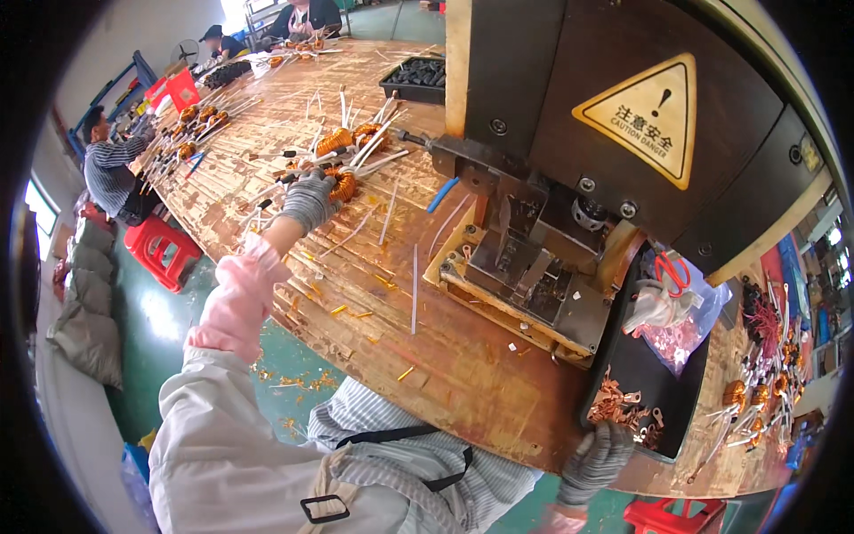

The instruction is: Using a workbench crimping machine to attach copper terminals to the ends of wires on toroidal coils.

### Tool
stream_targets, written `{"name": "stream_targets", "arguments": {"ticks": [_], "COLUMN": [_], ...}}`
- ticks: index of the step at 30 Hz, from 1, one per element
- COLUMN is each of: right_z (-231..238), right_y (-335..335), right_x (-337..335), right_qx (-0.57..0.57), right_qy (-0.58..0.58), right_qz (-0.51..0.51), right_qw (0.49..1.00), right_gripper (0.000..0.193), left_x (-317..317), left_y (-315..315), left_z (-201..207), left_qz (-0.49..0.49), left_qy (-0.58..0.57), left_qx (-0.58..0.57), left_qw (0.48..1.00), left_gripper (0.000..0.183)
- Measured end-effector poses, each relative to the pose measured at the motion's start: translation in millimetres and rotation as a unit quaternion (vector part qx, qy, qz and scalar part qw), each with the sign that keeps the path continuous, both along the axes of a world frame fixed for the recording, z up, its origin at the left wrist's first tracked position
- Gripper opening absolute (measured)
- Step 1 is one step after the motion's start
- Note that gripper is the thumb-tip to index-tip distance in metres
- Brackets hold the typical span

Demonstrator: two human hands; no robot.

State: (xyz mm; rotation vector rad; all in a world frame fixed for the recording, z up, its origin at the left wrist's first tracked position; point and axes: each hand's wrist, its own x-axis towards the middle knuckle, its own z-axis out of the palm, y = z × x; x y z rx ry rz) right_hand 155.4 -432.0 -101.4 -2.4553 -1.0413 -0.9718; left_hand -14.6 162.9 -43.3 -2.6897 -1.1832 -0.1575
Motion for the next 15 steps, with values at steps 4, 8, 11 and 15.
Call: {"name": "stream_targets", "arguments": {"ticks": [4, 8, 11, 15], "right_z": [6.0, 5.1, 10.1, 8.4], "right_y": [26.5, 24.4, 28.9, 31.5], "right_x": [-8.3, -6.0, -4.2, -3.9], "right_qx": [0.040, 0.015, 0.024, 0.025], "right_qy": [0.012, 0.033, 0.032, 0.019], "right_qz": [-0.010, -0.017, -0.005, -0.002], "right_qw": [0.999, 0.999, 0.999, 0.999], "right_gripper": [0.018, 0.019, 0.019, 0.020], "left_x": [4.9, 9.8, -10.7, -59.0], "left_y": [18.5, 16.2, 14.9, -10.4], "left_z": [-21.6, -18.9, -22.9, -15.7], "left_qz": [0.048, 0.049, 0.028, -0.065], "left_qy": [-0.035, -0.080, -0.150, -0.210], "left_qx": [0.000, -0.047, -0.131, -0.160], "left_qw": [0.998, 0.995, 0.979, 0.962], "left_gripper": [0.055, 0.061, 0.066, 0.069]}}
